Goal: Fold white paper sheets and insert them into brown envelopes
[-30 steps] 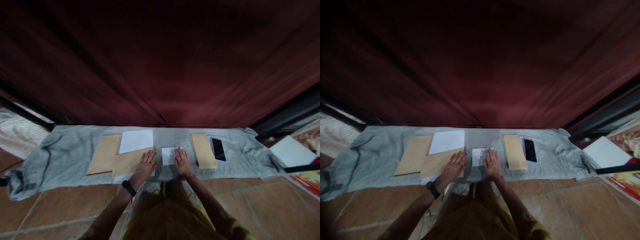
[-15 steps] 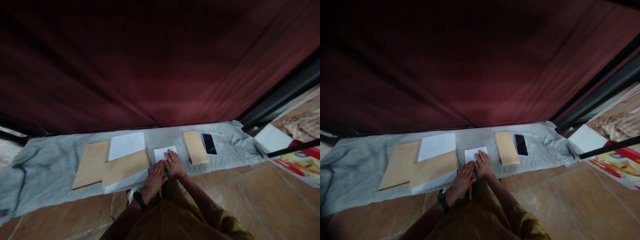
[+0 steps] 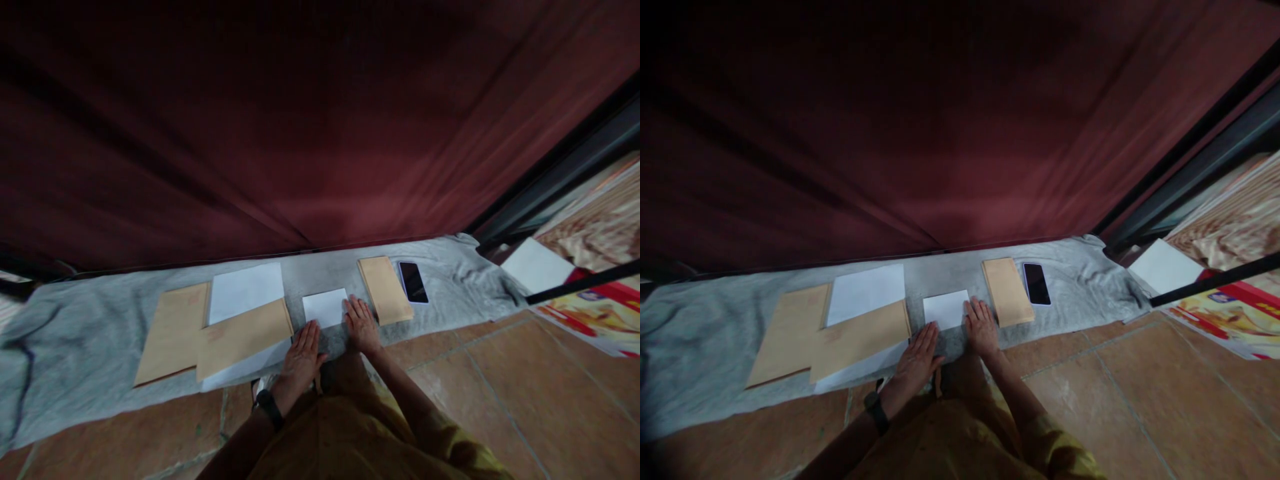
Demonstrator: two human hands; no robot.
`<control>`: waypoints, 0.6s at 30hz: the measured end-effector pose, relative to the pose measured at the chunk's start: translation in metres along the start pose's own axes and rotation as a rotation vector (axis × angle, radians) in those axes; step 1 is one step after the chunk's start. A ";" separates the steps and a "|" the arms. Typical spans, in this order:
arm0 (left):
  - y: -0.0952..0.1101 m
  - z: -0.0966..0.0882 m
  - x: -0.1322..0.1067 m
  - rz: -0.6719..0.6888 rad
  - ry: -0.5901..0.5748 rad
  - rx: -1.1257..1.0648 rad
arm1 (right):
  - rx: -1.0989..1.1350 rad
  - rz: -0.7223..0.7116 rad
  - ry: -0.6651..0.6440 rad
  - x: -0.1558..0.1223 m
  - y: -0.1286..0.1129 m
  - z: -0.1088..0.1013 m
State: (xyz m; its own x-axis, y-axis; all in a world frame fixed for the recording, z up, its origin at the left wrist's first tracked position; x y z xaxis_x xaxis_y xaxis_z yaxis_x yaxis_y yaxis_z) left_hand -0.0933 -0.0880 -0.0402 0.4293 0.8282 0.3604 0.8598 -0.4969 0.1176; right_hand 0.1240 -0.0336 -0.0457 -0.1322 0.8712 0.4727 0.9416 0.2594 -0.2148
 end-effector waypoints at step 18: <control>0.004 -0.004 0.000 -0.045 -0.087 0.033 | 0.299 -0.262 -0.144 0.036 -0.075 0.012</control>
State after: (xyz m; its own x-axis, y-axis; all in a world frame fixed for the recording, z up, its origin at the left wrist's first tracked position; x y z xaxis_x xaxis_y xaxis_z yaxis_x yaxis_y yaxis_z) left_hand -0.0904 -0.0909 -0.0360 0.4110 0.8698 0.2731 0.8869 -0.4508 0.1012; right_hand 0.0450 -0.0169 -0.0233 -0.4171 0.8033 0.4251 0.7416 0.5712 -0.3517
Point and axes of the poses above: each hand's wrist, its own x-axis towards the middle knuckle, its own z-axis out of the palm, y = z × x, the point moved 2 cm from there along x, towards the middle knuckle, and after that the axes turned 13 degrees about y, right-handed, at the moved point
